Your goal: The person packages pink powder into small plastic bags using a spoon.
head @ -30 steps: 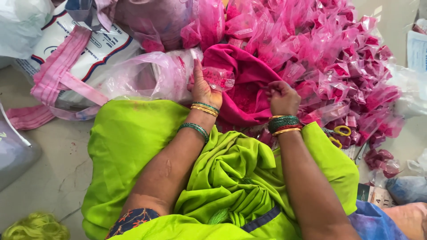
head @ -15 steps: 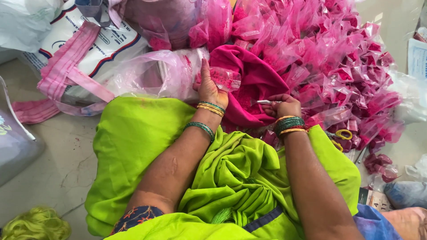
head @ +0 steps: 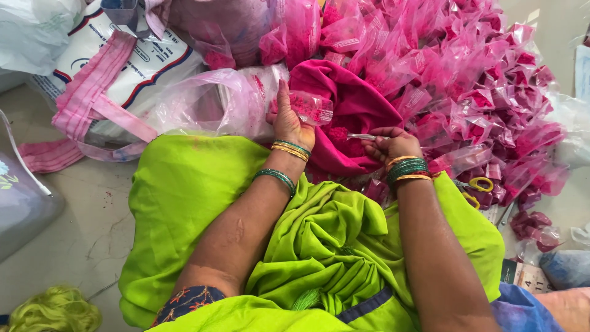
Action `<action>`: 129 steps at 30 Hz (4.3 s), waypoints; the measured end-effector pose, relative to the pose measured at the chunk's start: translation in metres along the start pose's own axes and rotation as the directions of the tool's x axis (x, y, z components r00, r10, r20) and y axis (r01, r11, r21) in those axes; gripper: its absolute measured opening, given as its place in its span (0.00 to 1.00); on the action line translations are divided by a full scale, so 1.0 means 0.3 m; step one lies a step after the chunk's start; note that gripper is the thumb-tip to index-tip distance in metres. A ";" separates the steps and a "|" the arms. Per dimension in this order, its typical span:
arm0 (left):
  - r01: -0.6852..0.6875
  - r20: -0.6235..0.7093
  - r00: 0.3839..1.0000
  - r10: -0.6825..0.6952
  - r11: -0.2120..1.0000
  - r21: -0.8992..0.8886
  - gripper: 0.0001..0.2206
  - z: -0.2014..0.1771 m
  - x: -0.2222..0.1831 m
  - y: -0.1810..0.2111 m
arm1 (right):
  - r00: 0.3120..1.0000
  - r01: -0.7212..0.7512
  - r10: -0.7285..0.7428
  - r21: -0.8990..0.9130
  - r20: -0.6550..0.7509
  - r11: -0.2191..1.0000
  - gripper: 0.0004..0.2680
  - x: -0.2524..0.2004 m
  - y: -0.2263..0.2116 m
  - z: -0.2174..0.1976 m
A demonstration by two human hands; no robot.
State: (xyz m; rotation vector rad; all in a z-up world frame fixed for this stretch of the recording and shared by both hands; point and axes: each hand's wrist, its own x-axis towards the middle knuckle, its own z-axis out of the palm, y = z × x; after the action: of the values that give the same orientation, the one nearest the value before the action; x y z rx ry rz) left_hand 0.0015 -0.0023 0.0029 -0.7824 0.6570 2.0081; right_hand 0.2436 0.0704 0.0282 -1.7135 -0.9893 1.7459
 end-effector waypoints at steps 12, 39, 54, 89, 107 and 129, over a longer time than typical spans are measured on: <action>-0.063 0.057 0.996 0.062 0.998 0.011 0.56 -0.019 0.025 -0.028 | 0.986 0.138 -0.148 0.127 0.076 0.982 0.07 -0.184 -0.185 0.006; 0.145 0.063 0.988 -0.139 0.982 -0.123 0.22 -0.024 0.054 -0.008 | 0.752 0.651 -0.657 -0.203 0.045 0.731 0.08 -0.133 -0.087 0.064; 0.080 0.158 0.986 -0.061 0.990 -0.118 0.16 -0.055 0.100 -0.028 | 0.881 0.474 -0.470 0.079 -0.063 0.877 0.06 0.122 0.113 0.063; 0.170 0.168 0.974 -0.152 0.980 -0.102 0.15 -0.051 0.077 -0.026 | 0.946 0.257 -0.298 0.265 0.129 0.929 0.07 -0.306 -0.159 0.234; 0.301 0.259 0.935 -0.241 0.927 -0.224 0.25 -0.059 0.077 -0.001 | 0.458 0.864 -0.882 -0.287 0.111 0.413 0.09 -0.313 -0.118 0.167; -0.118 0.257 0.964 0.066 0.974 0.193 0.26 -0.124 0.069 0.058 | 0.982 0.185 -0.187 -0.053 -0.029 0.981 0.07 0.054 0.080 0.024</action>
State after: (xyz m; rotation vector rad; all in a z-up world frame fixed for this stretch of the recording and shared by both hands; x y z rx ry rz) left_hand -0.0119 -0.0257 -0.0343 -0.3736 0.7498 2.0388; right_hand 0.2383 0.0672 -0.0011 -1.6192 -1.1479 1.5802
